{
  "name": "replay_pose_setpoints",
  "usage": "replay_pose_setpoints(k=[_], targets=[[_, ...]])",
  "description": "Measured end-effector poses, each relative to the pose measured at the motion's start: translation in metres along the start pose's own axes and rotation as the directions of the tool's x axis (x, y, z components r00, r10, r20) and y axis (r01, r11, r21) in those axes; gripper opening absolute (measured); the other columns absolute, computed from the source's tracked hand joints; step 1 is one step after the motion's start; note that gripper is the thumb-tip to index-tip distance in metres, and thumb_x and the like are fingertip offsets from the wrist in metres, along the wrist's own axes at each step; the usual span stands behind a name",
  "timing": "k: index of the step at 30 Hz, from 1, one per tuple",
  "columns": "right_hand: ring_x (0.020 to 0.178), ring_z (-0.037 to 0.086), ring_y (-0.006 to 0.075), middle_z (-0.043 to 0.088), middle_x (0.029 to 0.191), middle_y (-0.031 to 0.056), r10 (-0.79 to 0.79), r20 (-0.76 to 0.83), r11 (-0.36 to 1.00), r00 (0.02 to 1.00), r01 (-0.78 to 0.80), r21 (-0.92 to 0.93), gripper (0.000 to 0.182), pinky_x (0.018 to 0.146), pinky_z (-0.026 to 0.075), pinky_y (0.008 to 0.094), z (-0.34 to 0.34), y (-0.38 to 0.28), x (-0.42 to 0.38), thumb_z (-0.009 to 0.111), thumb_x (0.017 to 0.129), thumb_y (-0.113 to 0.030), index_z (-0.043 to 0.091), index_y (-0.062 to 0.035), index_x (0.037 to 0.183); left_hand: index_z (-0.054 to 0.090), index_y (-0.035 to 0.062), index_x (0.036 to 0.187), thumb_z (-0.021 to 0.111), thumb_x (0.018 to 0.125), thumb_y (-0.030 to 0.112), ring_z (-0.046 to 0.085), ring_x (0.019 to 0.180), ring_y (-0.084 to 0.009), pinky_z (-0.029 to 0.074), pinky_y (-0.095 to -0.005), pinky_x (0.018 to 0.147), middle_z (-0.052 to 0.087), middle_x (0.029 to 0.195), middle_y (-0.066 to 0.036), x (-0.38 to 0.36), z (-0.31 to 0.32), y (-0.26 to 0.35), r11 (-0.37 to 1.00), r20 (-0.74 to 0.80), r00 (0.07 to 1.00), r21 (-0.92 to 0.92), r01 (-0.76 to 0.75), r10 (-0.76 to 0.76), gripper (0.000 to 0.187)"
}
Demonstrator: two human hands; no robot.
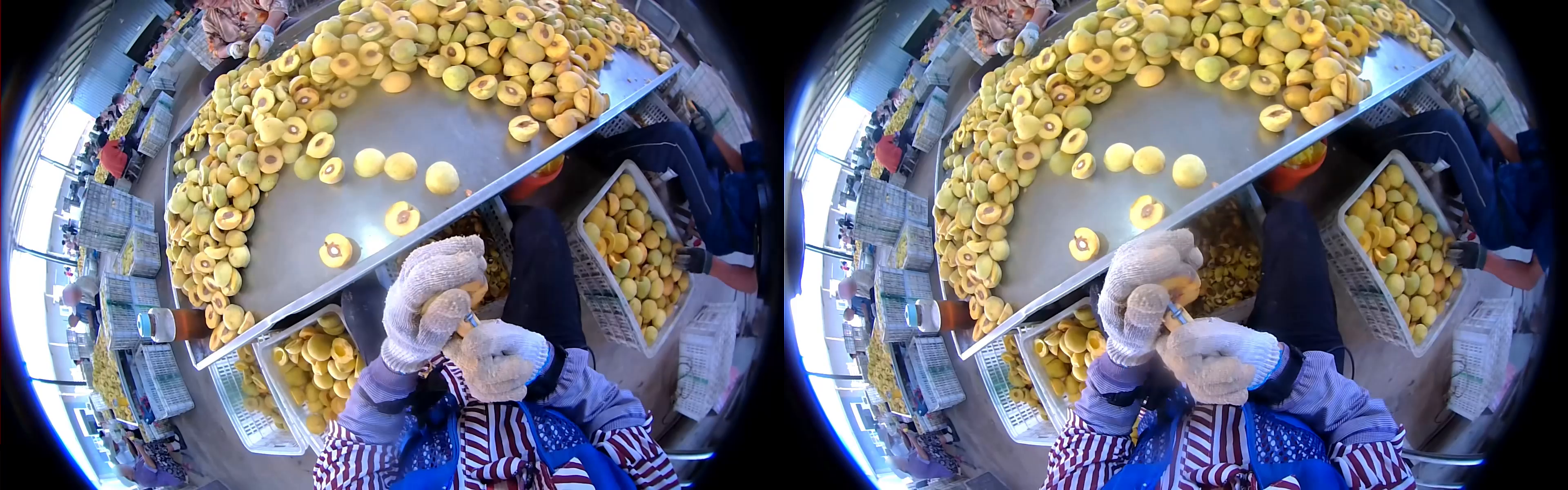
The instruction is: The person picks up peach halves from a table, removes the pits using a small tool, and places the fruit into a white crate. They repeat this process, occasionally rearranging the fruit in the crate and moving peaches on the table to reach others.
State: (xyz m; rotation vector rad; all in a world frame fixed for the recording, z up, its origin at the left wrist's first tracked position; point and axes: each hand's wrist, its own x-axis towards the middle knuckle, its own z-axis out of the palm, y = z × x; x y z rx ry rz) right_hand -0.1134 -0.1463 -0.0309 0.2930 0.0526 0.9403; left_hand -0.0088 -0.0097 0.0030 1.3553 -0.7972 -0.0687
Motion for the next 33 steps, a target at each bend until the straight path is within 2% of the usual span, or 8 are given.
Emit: replay_pose_setpoints(k=[3,10,15,17,19,21,25,33], targets=[[0.03,0.039,0.0133,0.044,0.046,-0.0005,-0.013,-0.028,0.998,1.0,0.011,-0.067,0.033,0.031,0.034,0.0271,0.02,-0.001,0.005,0.044,0.105,-0.028,0.054,-0.0026,0.087,0.061,-0.0035,0.116,0.056,0.099,0.042,0.066,0.096,-0.0267,0.054,-0.0373,0.085,0.065,0.118,-0.02,-0.008,0.02,0.018,0.832,-0.141,0.914,-0.485,0.272,-0.38,0.049],[0.032,0.044,0.0185,0.048,0.046,0.003,-0.044,-0.149,0.96,0.988,0.0,-0.28,0.035,0.031,0.04,0.0354,0.01,-0.008,0.004,0.042,0.104,-0.026,0.056,-0.0015,0.084,0.059,-0.0022,0.118,0.052,0.097,0.057,0.066,0.092,-0.0237,0.056,-0.0345,0.079,0.066,0.106,-0.015,-0.004,0.034,0.035,0.648,-0.215,0.713,-0.64,0.413,-0.667,0.063],[0.031,0.04,0.0131,0.042,0.045,-0.0014,-0.112,-0.285,0.91,0.952,-0.017,-0.415,0.035,0.03,0.034,0.0279,0.026,-0.004,0.005,0.045,0.104,-0.029,0.055,-0.0026,0.083,0.062,-0.0017,0.113,0.05,0.101,0.042,0.066,0.093,-0.0246,0.054,-0.0338,0.081,0.067,0.106,-0.015,-0.004,0.035,0.034,0.637,-0.225,0.711,-0.667,0.386,-0.666,0.047],[0.03,0.04,0.0136,0.043,0.044,-0.0009,0.062,0.143,0.994,0.988,-0.048,-0.098,0.035,0.03,0.035,0.0282,0.005,-0.006,0.015,0.042,0.105,-0.029,0.054,-0.0028,0.085,0.063,-0.0015,0.111,0.052,0.1,0.043,0.066,0.092,-0.0243,0.054,-0.0334,0.079,0.066,0.106,-0.016,-0.007,0.028,0.023,0.789,-0.225,0.813,-0.475,0.389,-0.536,0.047],[0.03,0.04,0.0142,0.043,0.043,-0.0001,0.073,0.169,0.997,0.983,-0.078,0.021,0.036,0.03,0.036,0.0287,0.004,-0.005,0.012,0.039,0.106,-0.029,0.054,-0.003,0.087,0.063,-0.0018,0.112,0.056,0.098,0.047,0.066,0.09,-0.0232,0.055,-0.0321,0.075,0.065,0.108,-0.017,-0.01,0.015,0.01,0.936,-0.16,0.931,-0.186,0.298,-0.328,0.052],[0.029,0.04,0.0148,0.044,0.043,0.001,0.003,-0.222,0.998,0.975,-0.017,-0.064,0.036,0.03,0.037,0.0292,0.023,0.002,0.002,0.036,0.106,-0.029,0.054,-0.0034,0.088,0.062,-0.0026,0.112,0.058,0.097,0.048,0.066,0.09,-0.0241,0.055,-0.0318,0.072,0.065,0.11,-0.019,-0.012,0.003,0.0,0.99,-0.059,0.989,-0.012,0.137,-0.137,0.053],[0.029,0.039,0.014,0.042,0.041,-0.0005,0.041,0.349,0.999,0.936,-0.036,-0.021,0.032,0.031,0.037,0.0294,-0.003,-0.001,0.02,0.038,0.106,-0.028,0.053,-0.0044,0.089,0.063,-0.0028,0.112,0.051,0.099,0.052,0.066,0.088,-0.0227,0.054,-0.0311,0.072,0.065,0.107,-0.019,-0.006,0.017,0.02,0.886,-0.149,0.915,-0.351,0.305,-0.374,0.058],[0.033,0.042,0.0116,0.048,0.048,0.0019,-0.045,-0.283,0.882,0.958,-0.095,-0.461,0.025,0.032,0.035,0.0257,0.024,-0.004,0.001,0.054,0.099,-0.026,0.055,-0.0012,0.093,0.06,0.0021,0.113,0.047,0.1,0.053,0.068,0.089,-0.0242,0.057,-0.0306,0.068,0.067,0.105,-0.013,-0.005,0.034,0.024,0.449,-0.142,0.661,-0.833,0.322,-0.737,0.054]])
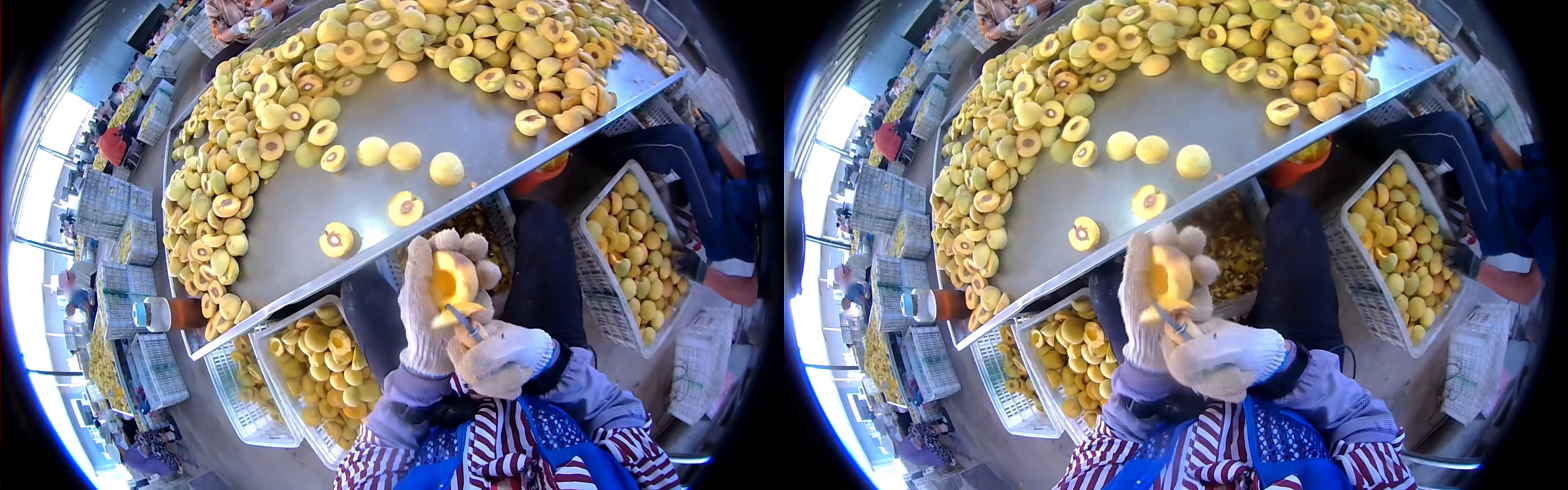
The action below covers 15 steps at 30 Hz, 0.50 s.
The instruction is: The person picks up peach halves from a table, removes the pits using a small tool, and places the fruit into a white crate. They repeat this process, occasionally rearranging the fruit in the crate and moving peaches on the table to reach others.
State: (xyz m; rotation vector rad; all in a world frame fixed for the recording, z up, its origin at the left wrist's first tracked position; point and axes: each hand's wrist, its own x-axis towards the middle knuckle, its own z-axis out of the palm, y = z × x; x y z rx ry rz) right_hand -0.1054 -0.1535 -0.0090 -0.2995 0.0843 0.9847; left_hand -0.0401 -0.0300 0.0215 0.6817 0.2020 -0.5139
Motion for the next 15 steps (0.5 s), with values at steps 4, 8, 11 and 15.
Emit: replay_pose_setpoints(k=[4,8,11,15], targets=[[0.033,0.041,0.01,0.047,0.048,0.0017,-0.001,-0.097,1.0,0.995,0.002,0.008,0.023,0.031,0.032,0.025,0.002,-0.003,-0.002,0.062,0.094,-0.02,0.053,0.0001,0.088,0.059,0.0033,0.113,0.048,0.1,0.051,0.068,0.088,-0.0233,0.057,-0.0287,0.054,0.065,0.107,-0.013,0.008,-0.015,-0.004,0.998,-0.078,0.996,0.029,-0.047,0.049,0.051],[0.034,0.043,0.012,0.048,0.05,0.0029,-0.115,-0.228,0.979,0.967,0.071,-0.193,0.025,0.032,0.034,0.0253,0.006,-0.013,-0.014,0.061,0.094,-0.02,0.052,-0.0004,0.08,0.059,0.0018,0.116,0.046,0.102,0.047,0.069,0.09,-0.0236,0.06,-0.0294,0.055,0.065,0.107,-0.014,0.008,-0.054,0.019,0.929,-0.167,0.941,0.282,-0.24,0.294,0.049],[0.04,0.046,0.0085,0.054,0.06,0.0018,-0.288,-0.416,0.894,0.863,0.087,-0.44,0.025,0.036,0.037,0.0235,-0.019,-0.01,-0.014,0.063,0.094,-0.024,0.058,-0.0034,0.082,0.06,0.0031,0.116,0.053,0.101,0.039,0.069,0.084,-0.0215,0.058,-0.0279,0.054,0.067,0.106,-0.011,-0.011,-0.115,0.044,0.741,-0.293,0.764,0.583,-0.334,0.575,0.039],[0.051,0.05,0.0035,0.056,0.068,-0.0019,-0.288,-0.604,0.82,0.743,-0.135,-0.557,0.021,0.044,0.04,0.0199,-0.025,-0.018,-0.006,0.064,0.094,-0.026,0.058,-0.0078,0.102,0.072,0.009,0.096,0.072,0.082,0.017,0.062,0.103,-0.0332,0.05,-0.0402,0.091,0.067,0.107,-0.011,-0.023,-0.168,0.07,-0.654,0.414,0.743,0.755,0.042,0.525,0.016]])
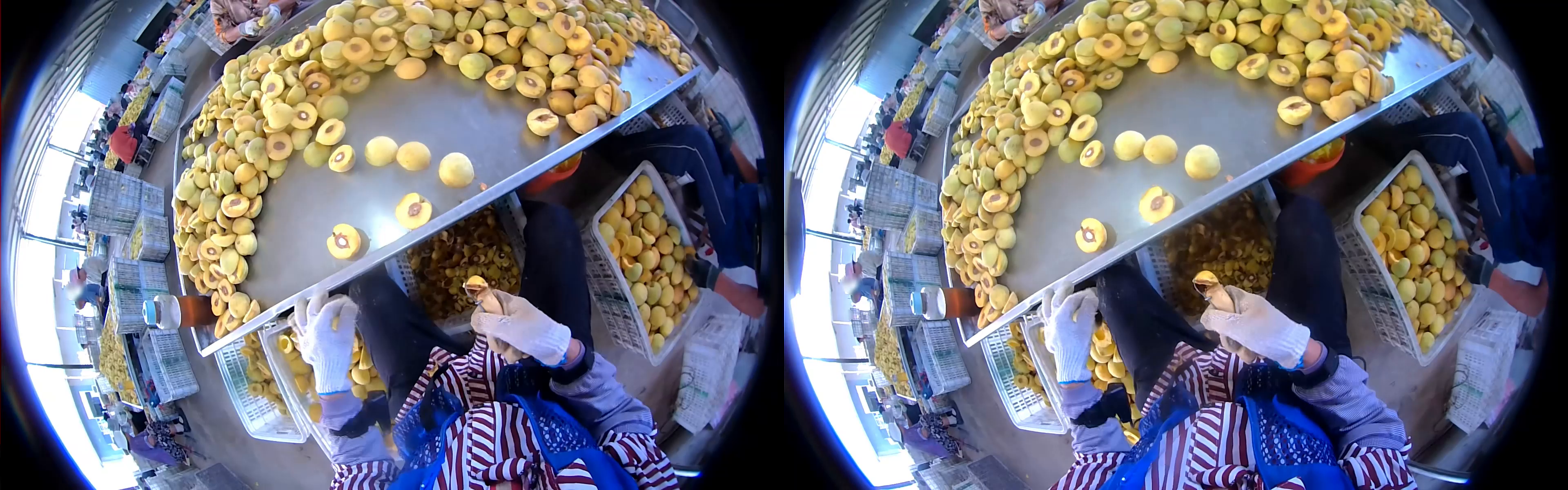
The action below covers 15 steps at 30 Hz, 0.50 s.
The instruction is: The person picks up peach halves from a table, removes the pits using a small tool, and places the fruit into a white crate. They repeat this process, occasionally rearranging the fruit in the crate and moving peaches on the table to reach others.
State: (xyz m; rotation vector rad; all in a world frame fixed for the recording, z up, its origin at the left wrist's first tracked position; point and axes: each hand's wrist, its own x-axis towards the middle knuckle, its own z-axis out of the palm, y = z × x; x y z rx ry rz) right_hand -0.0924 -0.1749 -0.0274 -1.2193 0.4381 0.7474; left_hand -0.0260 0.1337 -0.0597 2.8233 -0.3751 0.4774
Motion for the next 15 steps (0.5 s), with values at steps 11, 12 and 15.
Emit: replay_pose_setpoints(k=[11,12,15], targets=[[0.061,0.06,0.0103,0.061,0.072,0.0012,-0.177,-0.133,0.939,0.975,0.127,-0.319,0.036,0.06,0.048,0.0262,-0.001,-0.002,0.007,0.064,0.091,-0.038,0.059,-0.0097,0.113,0.06,0.0073,0.119,0.077,0.081,0.033,0.062,0.11,-0.0322,0.051,-0.0417,0.092,0.063,0.123,-0.014,0.143,0.119,0.086,0.94,0.456,0.878,-0.214,0.265,-0.144,0.05],[0.071,0.063,0.013,0.062,0.077,0.0035,-0.124,-0.144,0.914,0.982,0.057,-0.401,0.039,0.068,0.048,0.0281,-0.002,-0.005,0.008,0.064,0.09,-0.042,0.059,-0.0102,0.113,0.06,0.0074,0.12,0.077,0.08,0.033,0.063,0.108,-0.0307,0.052,-0.0407,0.091,0.064,0.121,-0.013,0.144,0.12,0.086,0.929,0.508,0.854,-0.252,0.272,-0.113,0.05],[0.074,0.066,0.0204,0.064,0.081,0.0086,-0.075,-0.117,0.925,0.99,0.025,-0.38,0.043,0.071,0.05,0.0321,-0.003,-0.012,0.009,0.063,0.089,-0.045,0.059,-0.0112,0.114,0.059,0.0081,0.12,0.077,0.083,0.029,0.065,0.102,-0.0224,0.054,-0.0346,0.088,0.065,0.115,-0.011,0.144,0.102,0.089,0.338,0.667,0.696,-0.612,0.715,-0.266,0.047]])
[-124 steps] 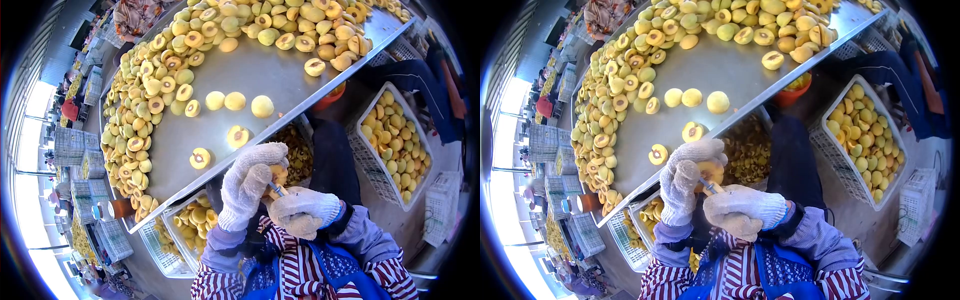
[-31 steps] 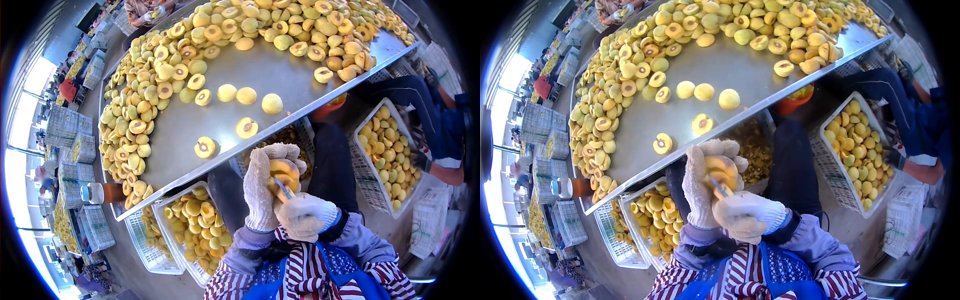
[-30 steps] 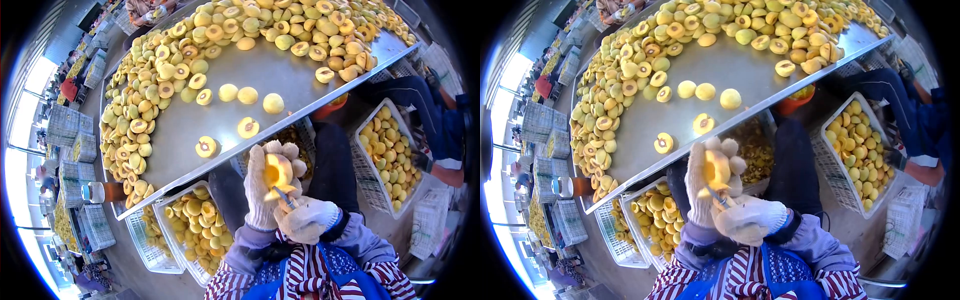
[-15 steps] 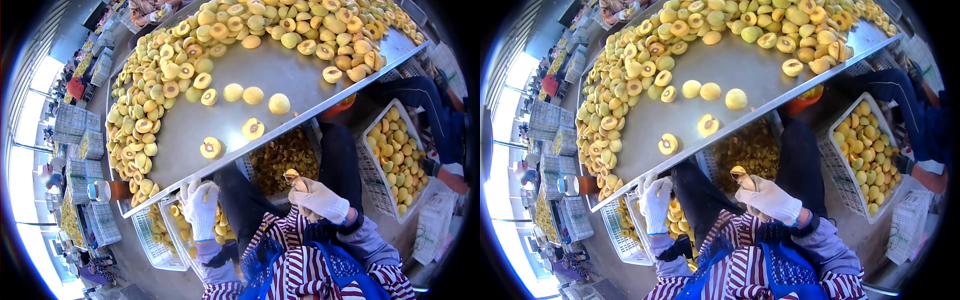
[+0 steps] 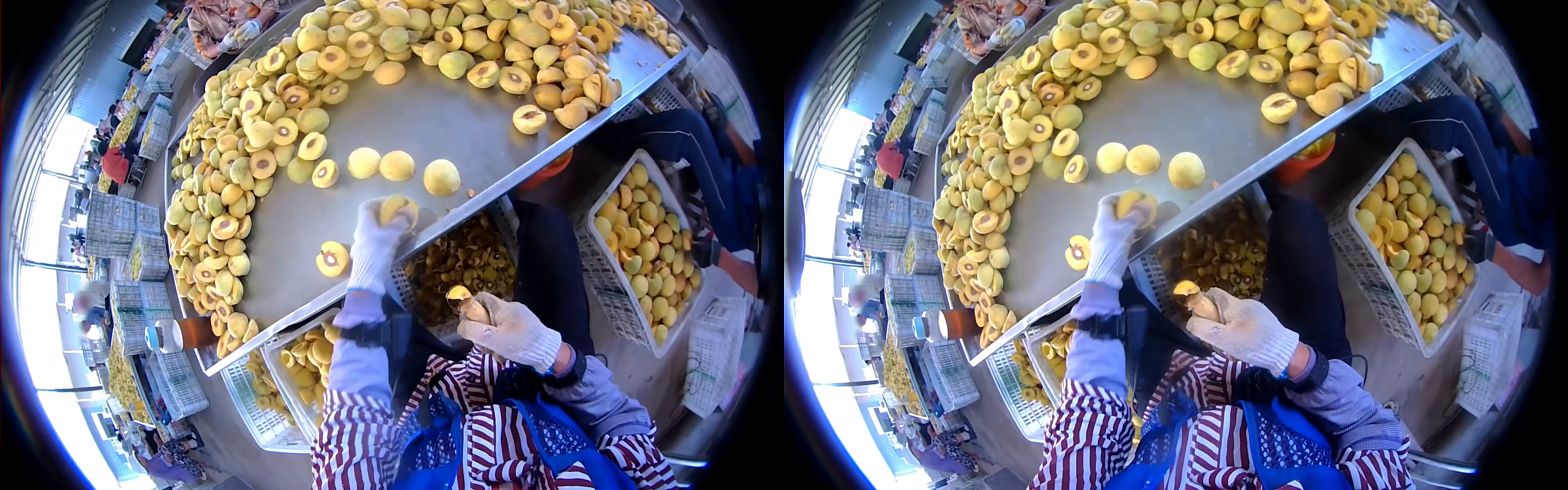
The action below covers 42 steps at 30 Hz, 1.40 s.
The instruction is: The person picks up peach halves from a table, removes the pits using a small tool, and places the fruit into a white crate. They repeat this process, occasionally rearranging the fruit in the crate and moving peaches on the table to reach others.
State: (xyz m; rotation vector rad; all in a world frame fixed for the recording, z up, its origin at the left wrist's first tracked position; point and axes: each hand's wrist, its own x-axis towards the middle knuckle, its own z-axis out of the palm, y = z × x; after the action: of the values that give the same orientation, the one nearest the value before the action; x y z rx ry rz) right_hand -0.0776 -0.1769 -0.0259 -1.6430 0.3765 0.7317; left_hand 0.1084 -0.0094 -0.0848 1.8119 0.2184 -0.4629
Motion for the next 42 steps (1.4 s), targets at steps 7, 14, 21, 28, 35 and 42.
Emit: replay_pose_setpoints(k=[7,14,21,28,35,42], targets=[[0.082,0.066,0.0432,0.067,0.086,0.0227,-0.187,-0.088,0.887,0.978,0.13,-0.442,0.044,0.071,0.051,0.0491,0.001,-0.005,0.009,0.054,0.09,-0.051,0.055,-0.0113,0.108,0.059,0.008,0.118,0.077,0.083,0.029,0.069,0.095,-0.0251,0.054,-0.0368,0.084,0.068,0.104,-0.017,-0.106,-0.005,0.032,0.783,0.207,0.915,0.474,-0.403,0.346,0.045],[0.077,0.071,0.0287,0.069,0.085,0.0152,-0.226,-0.308,0.958,0.924,0.269,0.103,0.04,0.067,0.054,0.0336,0.009,-0.011,-0.004,0.073,0.086,-0.029,0.058,-0.0107,0.118,0.049,0.0018,0.116,0.072,0.086,0.021,0.066,0.088,-0.0194,0.059,-0.0287,0.065,0.061,0.121,-0.013,-0.122,-0.014,0.004,0.829,0.27,0.954,-0.558,0.044,0.131,0.043],[0.074,0.068,0.0355,0.067,0.084,0.0129,-0.556,-0.481,0.829,0.678,0.495,-0.261,0.036,0.062,0.054,0.04,0.023,-0.014,-0.005,0.073,0.086,-0.025,0.057,-0.0152,0.116,0.054,0.0084,0.125,0.062,0.097,0.027,0.063,0.095,-0.0122,0.053,-0.0263,0.082,0.065,0.112,-0.005,-0.158,0.003,0.002,0.968,0.142,0.957,-0.027,-0.251,0.252,0.035],[0.07,0.068,0.0348,0.067,0.079,0.0131,-0.58,-0.377,0.814,0.722,0.523,-0.251,0.03,0.06,0.053,0.0405,0.026,-0.011,-0.009,0.071,0.087,-0.026,0.06,-0.0175,0.114,0.055,0.006,0.121,0.061,0.098,0.023,0.065,0.099,-0.0159,0.053,-0.0276,0.084,0.066,0.117,-0.01,-0.165,0.019,0.0,0.959,0.064,0.969,-0.174,-0.225,0.239,0.029],[0.083,0.068,0.0386,0.068,0.089,0.0178,-0.292,-0.219,0.947,0.931,0.313,0.07,0.032,0.073,0.054,0.0403,0.026,-0.011,-0.018,0.068,0.088,-0.033,0.059,-0.0087,0.108,0.045,0.0015,0.135,0.06,0.096,0.045,0.061,0.103,-0.0265,0.054,-0.0387,0.089,0.06,0.12,-0.02,-0.153,0.016,0.008,0.693,0.104,0.971,-0.716,-0.078,0.216,0.06],[0.081,0.067,0.0403,0.068,0.087,0.0194,-0.384,-0.179,0.922,0.906,0.363,-0.137,0.037,0.069,0.054,0.0449,0.028,-0.012,-0.019,0.067,0.089,-0.039,0.058,-0.0093,0.109,0.045,-0.0002,0.137,0.053,0.097,0.054,0.06,0.107,-0.0246,0.051,-0.0361,0.092,0.059,0.122,-0.019,-0.164,0.019,0.015,0.718,0.103,0.961,-0.687,-0.117,0.256,0.068]])
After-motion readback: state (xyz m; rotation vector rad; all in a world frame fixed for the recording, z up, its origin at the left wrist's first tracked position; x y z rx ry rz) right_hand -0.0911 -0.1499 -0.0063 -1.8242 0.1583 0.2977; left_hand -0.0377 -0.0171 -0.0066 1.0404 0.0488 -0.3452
